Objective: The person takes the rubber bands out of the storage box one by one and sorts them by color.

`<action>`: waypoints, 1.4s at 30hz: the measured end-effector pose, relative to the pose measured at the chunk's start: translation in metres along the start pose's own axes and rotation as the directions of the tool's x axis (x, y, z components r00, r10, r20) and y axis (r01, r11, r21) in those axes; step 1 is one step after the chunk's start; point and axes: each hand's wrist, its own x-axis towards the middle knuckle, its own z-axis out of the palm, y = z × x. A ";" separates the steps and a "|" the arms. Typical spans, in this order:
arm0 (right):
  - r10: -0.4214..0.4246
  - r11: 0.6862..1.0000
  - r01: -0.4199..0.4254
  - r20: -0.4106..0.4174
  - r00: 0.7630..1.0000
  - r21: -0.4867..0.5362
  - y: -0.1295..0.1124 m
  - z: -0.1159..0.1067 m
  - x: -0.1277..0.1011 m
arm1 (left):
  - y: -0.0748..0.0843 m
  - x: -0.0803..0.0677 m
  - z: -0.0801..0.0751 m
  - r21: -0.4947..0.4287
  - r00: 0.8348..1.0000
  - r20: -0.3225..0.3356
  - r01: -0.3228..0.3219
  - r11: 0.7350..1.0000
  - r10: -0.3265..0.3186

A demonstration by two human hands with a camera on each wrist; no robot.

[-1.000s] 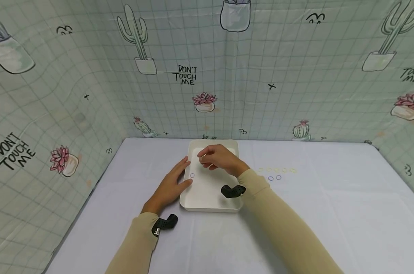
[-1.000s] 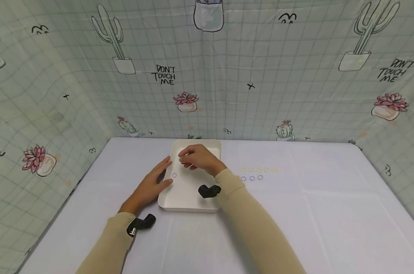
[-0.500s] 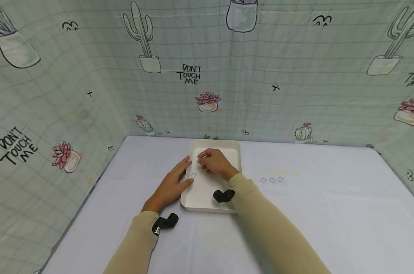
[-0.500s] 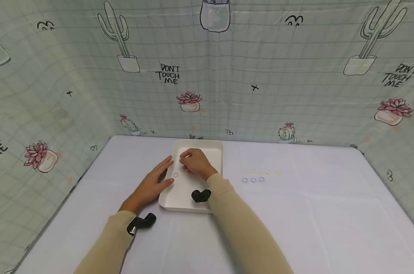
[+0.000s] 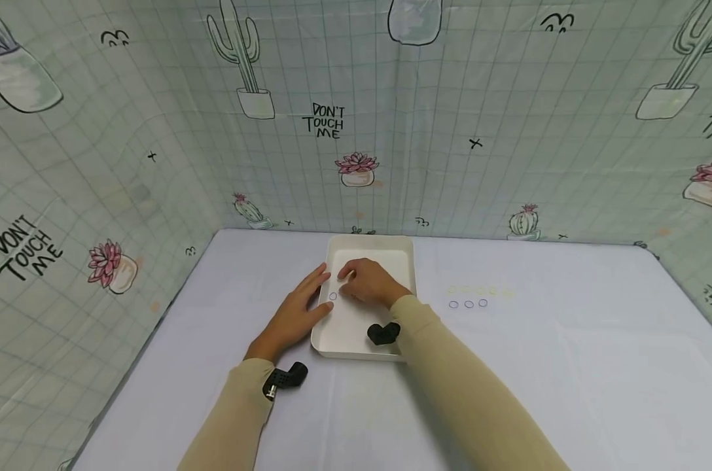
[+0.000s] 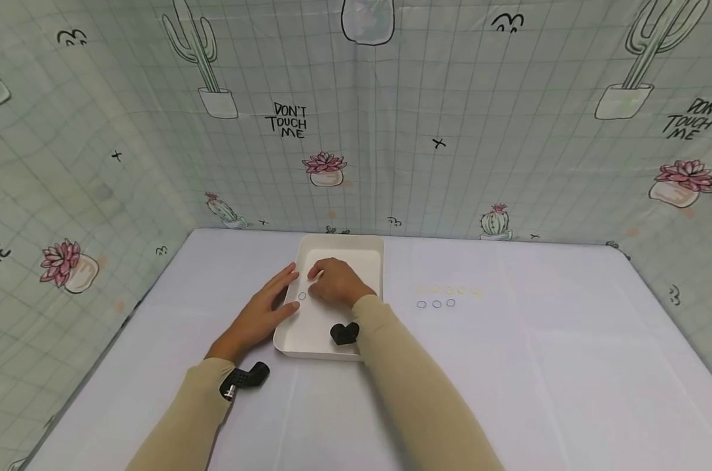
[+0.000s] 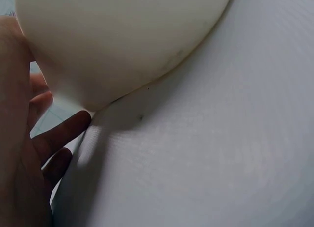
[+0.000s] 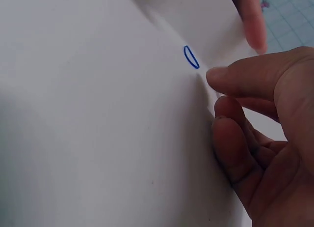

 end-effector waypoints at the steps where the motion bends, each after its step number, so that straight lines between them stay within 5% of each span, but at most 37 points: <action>1: -0.006 1.000 0.006 -0.003 1.000 -0.023 0.000 -0.001 0.001 | 0.001 0.001 -0.001 -0.003 1.000 -0.002 -0.002 1.000 0.002; 26: -0.121 0.984 0.116 -0.029 0.992 -0.136 -0.006 0.008 -0.002 | 0.000 0.003 0.001 -0.021 1.000 -0.006 -0.028 0.999 0.028; 42: -0.097 0.993 0.095 -0.033 0.995 -0.065 -0.007 0.004 -0.009 | 0.002 0.001 0.001 -0.017 1.000 0.005 -0.001 1.000 0.001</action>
